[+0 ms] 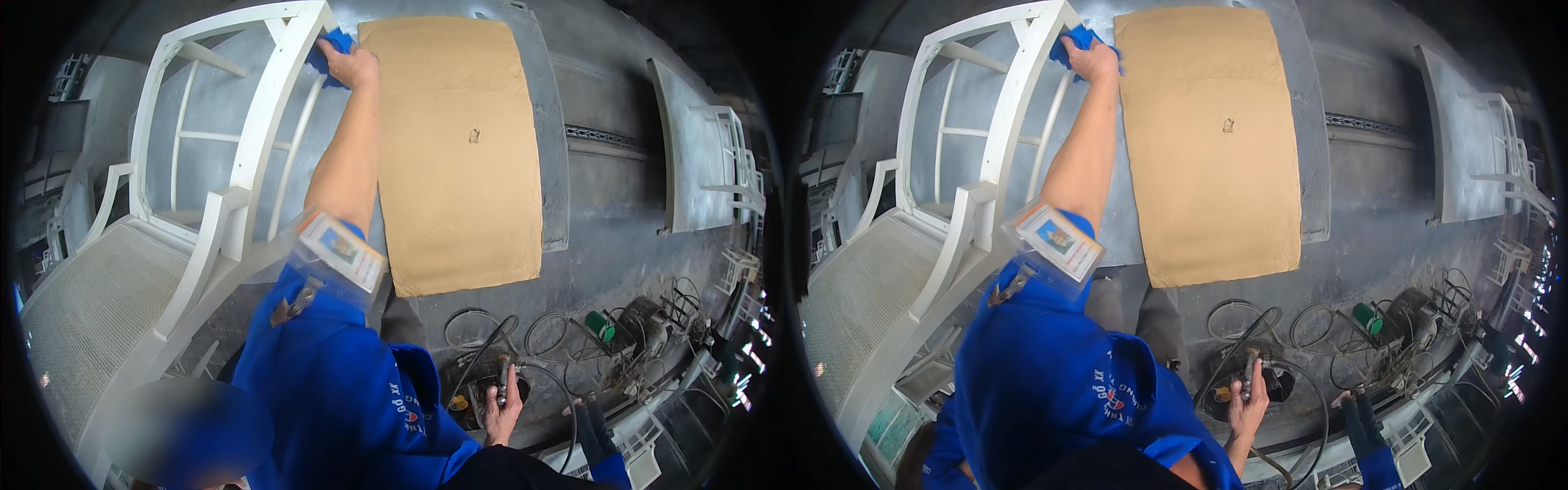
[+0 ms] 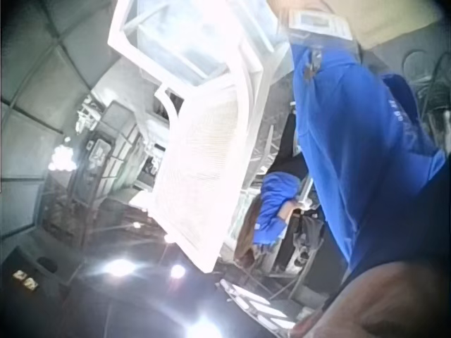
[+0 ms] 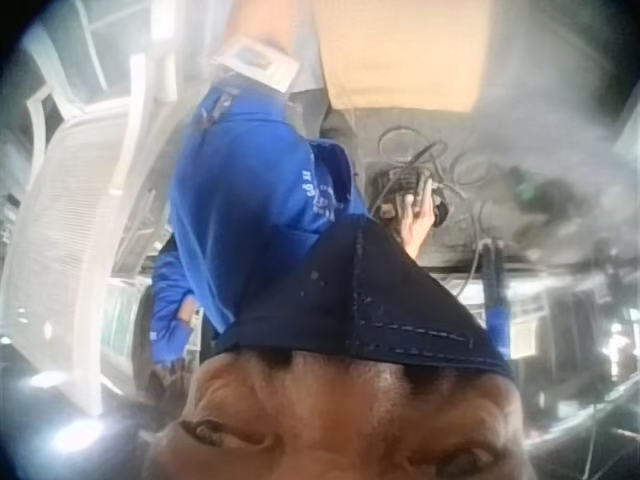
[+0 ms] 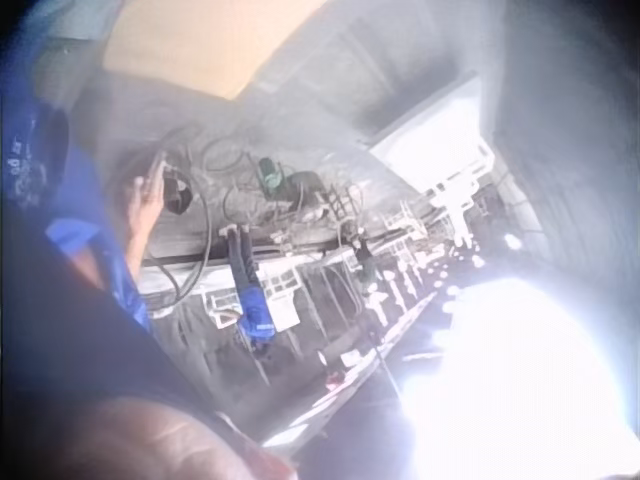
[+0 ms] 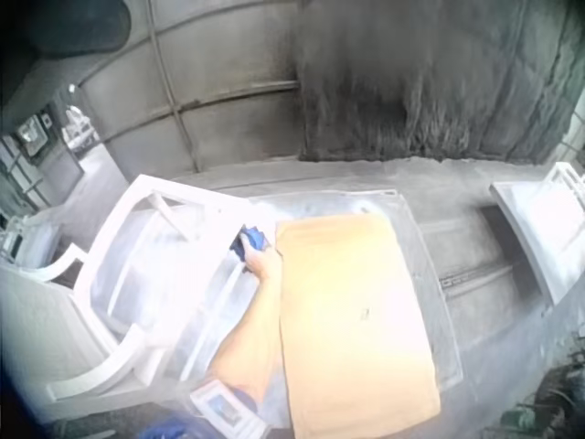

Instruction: The person wipes a white chair frame with a blue cloth, then uses a spray gun to apply white paint to the chair. The person rotates the chair to cover all sides and places it on the floor after painting.

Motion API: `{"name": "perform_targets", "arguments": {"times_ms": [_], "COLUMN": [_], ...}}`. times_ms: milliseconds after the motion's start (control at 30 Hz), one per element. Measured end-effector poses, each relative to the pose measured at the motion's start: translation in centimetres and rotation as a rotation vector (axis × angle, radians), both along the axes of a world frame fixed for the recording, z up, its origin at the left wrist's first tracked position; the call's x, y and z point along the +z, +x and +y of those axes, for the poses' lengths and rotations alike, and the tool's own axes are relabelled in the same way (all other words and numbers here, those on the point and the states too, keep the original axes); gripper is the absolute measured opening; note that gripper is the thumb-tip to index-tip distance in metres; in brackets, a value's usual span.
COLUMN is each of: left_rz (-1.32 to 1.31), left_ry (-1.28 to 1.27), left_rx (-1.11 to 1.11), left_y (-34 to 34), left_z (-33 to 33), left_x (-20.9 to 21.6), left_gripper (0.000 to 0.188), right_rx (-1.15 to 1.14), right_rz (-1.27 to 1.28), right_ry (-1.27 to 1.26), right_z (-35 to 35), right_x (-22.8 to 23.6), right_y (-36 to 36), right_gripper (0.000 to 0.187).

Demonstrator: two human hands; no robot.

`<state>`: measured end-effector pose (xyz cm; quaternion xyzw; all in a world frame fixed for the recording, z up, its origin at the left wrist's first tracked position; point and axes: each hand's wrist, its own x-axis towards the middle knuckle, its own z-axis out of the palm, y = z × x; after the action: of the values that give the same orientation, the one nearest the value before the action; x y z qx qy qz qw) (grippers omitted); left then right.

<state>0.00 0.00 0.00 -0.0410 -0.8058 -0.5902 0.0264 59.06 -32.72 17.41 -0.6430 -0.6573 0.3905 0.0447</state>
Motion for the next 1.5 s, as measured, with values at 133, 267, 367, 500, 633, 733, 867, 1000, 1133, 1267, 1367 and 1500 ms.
{"name": "perform_targets", "arguments": {"times_ms": [133,267,367,500,633,733,867,1000,1133,1267,1367,1500], "left_rz": [0.069,0.015,-0.255,-0.129,0.180,-0.060,-0.179,-0.218,-0.235,0.169,0.740,0.702], "left_ry": [-0.010,-0.009,0.457,0.920,0.867,0.445,-0.305,-0.238,0.012,-0.448,-0.423,-0.784], "left_rx": [-0.012,-0.060,-0.107,0.097,0.309,0.280,-0.036,0.221,0.100,-0.227,-0.587,-0.701], "left_y": [0.5,1.9,4.4,0.4,-8.2,-14.4,-17.9,-22.1,-23.1,-14.3,-14.7,-26.6], "left_z": [0.4,-2.2,-4.5,-6.1,-7.7,-7.3,-4.3,-4.3,-6.9,-6.4,-7.4,-9.7], "left_x": [0.3,2.3,6.2,14.2,19.6,18.4,11.8,10.4,13.3,11.1,9.6,10.0], "left_gripper": [0.069,0.047,0.036,0.026,0.056,0.064,0.061,0.038,0.029,0.041,0.048,0.048], "right_rx": [0.052,0.140,0.160,0.135,0.093,0.096,0.182,0.210,0.063,0.017,0.032,0.045], "right_rz": [-0.022,0.004,0.008,0.054,0.034,0.053,0.092,0.079,0.024,0.003,0.026,-0.027], "right_ry": [-0.038,0.021,0.020,0.022,-0.016,-0.004,0.077,0.115,0.005,-0.082,-0.045,-0.066], "right_z": [1.3,1.7,1.9,2.8,3.6,3.7,4.3,3.2,1.9,3.2,4.6,4.8], "right_x": [-0.7,-0.4,-0.2,-0.1,0.6,0.7,1.1,1.2,2.3,2.8,3.6,4.0], "right_y": [0.5,0.9,1.1,0.8,-0.4,-2.3,-5.3,-8.1,-9.7,-12.3,-14.1,-15.0], "right_gripper": [0.071,0.071,0.072,0.073,0.074,0.073,0.073,0.072,0.075,0.079,0.081,0.081]}}
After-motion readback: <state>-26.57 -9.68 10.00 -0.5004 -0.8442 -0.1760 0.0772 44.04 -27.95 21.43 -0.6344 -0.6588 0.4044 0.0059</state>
